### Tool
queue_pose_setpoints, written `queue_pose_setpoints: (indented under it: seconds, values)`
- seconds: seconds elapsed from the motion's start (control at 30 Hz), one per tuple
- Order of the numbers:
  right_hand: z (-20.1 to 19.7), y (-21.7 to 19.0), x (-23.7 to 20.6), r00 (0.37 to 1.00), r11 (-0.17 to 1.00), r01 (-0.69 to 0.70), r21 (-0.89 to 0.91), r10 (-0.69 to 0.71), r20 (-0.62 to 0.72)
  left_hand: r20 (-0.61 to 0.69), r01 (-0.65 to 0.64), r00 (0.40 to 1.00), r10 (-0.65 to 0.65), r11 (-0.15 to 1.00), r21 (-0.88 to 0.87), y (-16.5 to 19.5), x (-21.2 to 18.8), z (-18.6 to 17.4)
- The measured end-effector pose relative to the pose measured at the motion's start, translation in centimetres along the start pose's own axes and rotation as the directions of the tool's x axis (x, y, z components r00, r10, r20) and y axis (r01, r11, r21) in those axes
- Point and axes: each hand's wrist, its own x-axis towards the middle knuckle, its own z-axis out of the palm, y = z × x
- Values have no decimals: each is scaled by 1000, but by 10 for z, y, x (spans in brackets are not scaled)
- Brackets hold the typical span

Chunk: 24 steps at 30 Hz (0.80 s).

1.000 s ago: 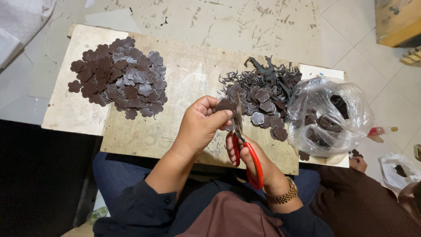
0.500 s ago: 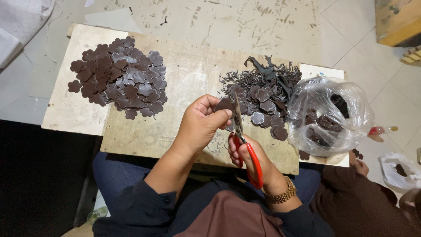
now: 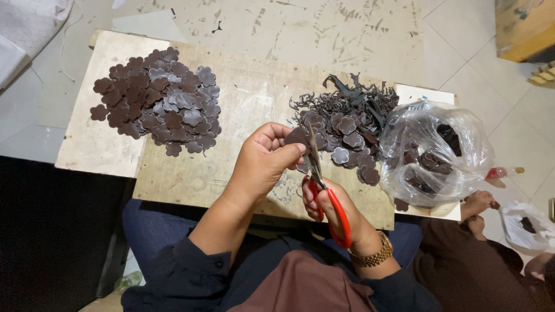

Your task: The person sits on the floor and uses red-handled scissors to cut dark brown material into flower-like shapes. They hold each piece in the left hand and trim the edges with the right hand, placing finished pieces into a growing pile on the table.

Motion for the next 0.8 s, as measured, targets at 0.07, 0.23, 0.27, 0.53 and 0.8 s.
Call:
queue_pose_setpoints:
  seconds: [0.07, 0.23, 0.27, 0.53, 0.8]
  values:
    - [0, 0, 1, 1000, 1000, 5, 6, -5, 12, -2, -4, 1000, 4, 1000, -4, 1, 0, 0]
    - [5, -5, 0, 1000, 1000, -14, -12, 14, 1, -36, 35, 999, -36, 999, -23, 4, -3, 1]
    - [6, -6, -1, 1000, 1000, -25, -16, 25, -6, -28, 24, 999, -24, 999, -24, 5, -3, 2]
    - [-9, -38, 19, 991, 986, 18, -164, 3, 130, 29, -33, 999, 34, 999, -23, 21, 14, 8]
    - [-25, -61, 41, 993, 982, 29, -188, -7, 118, 21, -115, 993, 114, 993, 22, 39, 46, 19]
